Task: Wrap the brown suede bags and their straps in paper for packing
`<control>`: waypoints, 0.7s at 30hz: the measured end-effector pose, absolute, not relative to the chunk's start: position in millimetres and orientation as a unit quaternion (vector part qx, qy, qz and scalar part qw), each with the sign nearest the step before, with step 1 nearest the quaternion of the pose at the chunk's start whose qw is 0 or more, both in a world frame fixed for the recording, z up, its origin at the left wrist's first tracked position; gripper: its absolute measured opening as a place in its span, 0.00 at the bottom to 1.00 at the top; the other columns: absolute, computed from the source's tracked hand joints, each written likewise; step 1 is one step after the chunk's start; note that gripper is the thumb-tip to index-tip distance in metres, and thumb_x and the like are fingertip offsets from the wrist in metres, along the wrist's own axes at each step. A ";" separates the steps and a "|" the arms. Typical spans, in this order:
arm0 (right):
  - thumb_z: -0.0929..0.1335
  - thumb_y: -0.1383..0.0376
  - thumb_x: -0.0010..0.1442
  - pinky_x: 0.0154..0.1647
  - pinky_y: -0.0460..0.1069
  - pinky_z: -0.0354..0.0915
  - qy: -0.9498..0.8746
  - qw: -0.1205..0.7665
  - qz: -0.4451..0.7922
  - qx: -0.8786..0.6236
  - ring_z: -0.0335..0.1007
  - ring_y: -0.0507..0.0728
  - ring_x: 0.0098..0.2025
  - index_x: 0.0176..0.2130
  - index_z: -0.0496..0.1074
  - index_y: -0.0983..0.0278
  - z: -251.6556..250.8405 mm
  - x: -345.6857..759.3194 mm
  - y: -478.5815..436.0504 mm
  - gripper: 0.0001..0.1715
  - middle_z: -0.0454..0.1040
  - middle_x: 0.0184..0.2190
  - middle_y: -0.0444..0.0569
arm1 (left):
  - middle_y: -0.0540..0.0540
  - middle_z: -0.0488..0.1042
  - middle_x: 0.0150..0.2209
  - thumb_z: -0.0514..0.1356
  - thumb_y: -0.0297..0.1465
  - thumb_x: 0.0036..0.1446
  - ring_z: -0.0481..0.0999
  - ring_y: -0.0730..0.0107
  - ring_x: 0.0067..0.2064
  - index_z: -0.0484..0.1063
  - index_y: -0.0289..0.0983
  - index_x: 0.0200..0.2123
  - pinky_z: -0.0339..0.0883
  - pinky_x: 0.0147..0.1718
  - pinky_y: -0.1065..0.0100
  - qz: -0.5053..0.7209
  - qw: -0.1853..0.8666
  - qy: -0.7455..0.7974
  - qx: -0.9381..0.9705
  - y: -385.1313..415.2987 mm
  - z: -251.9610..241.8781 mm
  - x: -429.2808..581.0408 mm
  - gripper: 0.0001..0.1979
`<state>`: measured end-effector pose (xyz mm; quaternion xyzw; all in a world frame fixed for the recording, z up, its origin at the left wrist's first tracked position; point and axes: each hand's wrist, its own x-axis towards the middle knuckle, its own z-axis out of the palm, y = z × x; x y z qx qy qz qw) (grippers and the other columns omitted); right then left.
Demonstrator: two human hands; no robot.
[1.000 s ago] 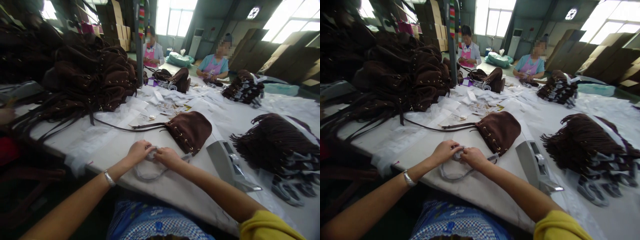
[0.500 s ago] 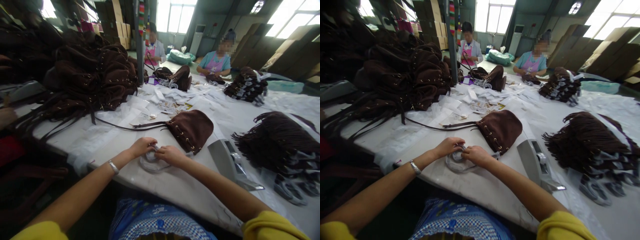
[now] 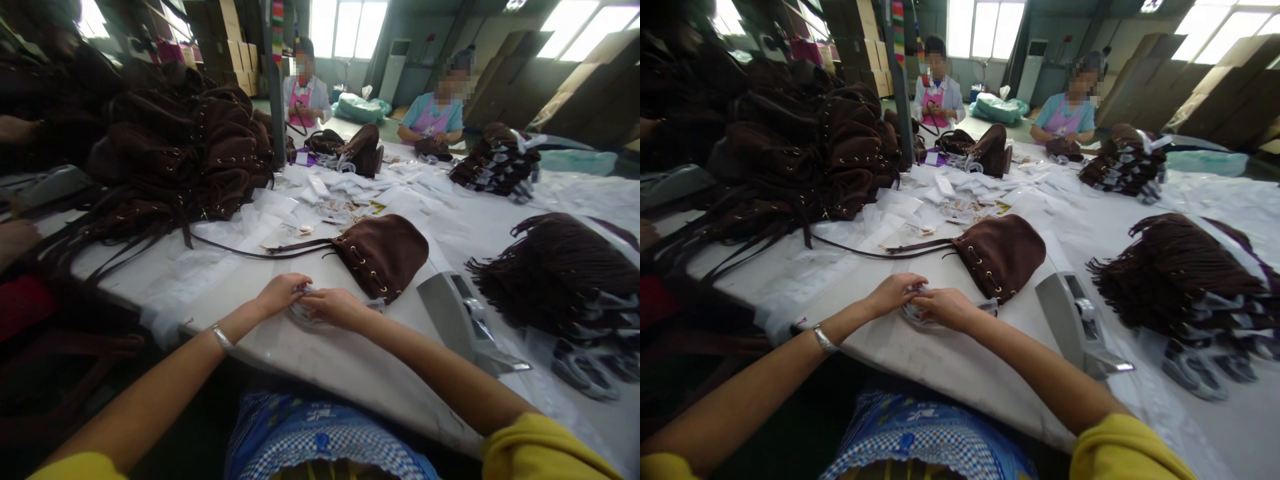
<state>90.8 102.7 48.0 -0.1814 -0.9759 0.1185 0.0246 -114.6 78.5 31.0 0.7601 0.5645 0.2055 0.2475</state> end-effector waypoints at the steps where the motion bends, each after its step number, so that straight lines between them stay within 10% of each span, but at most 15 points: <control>1: 0.69 0.63 0.64 0.39 0.46 0.64 -0.980 0.022 0.117 -0.159 0.72 0.55 0.48 0.56 0.71 0.57 49.7 96.7 108.1 0.20 0.75 0.53 0.46 | 0.47 0.80 0.45 0.61 0.26 0.54 0.77 0.65 0.46 0.76 0.41 0.48 0.67 0.49 0.68 0.204 0.258 0.546 0.770 80.9 32.1 -113.9 0.17; 12: 0.67 0.62 0.65 0.37 0.48 0.63 -0.959 0.024 0.075 -0.273 0.74 0.58 0.38 0.50 0.75 0.63 33.9 92.9 93.3 0.15 0.79 0.38 0.52 | 0.39 0.78 0.41 0.62 0.41 0.54 0.78 0.58 0.37 0.75 0.35 0.47 0.70 0.39 0.61 0.233 0.221 0.667 0.672 60.9 21.3 -108.1 0.21; 21: 0.70 0.65 0.63 0.41 0.46 0.63 -0.964 0.041 0.147 -0.219 0.72 0.56 0.45 0.55 0.73 0.57 54.7 113.9 105.8 0.20 0.77 0.50 0.48 | 0.47 0.80 0.39 0.61 0.37 0.53 0.79 0.63 0.36 0.77 0.39 0.42 0.71 0.37 0.66 0.235 0.285 0.617 0.695 70.0 28.0 -104.6 0.14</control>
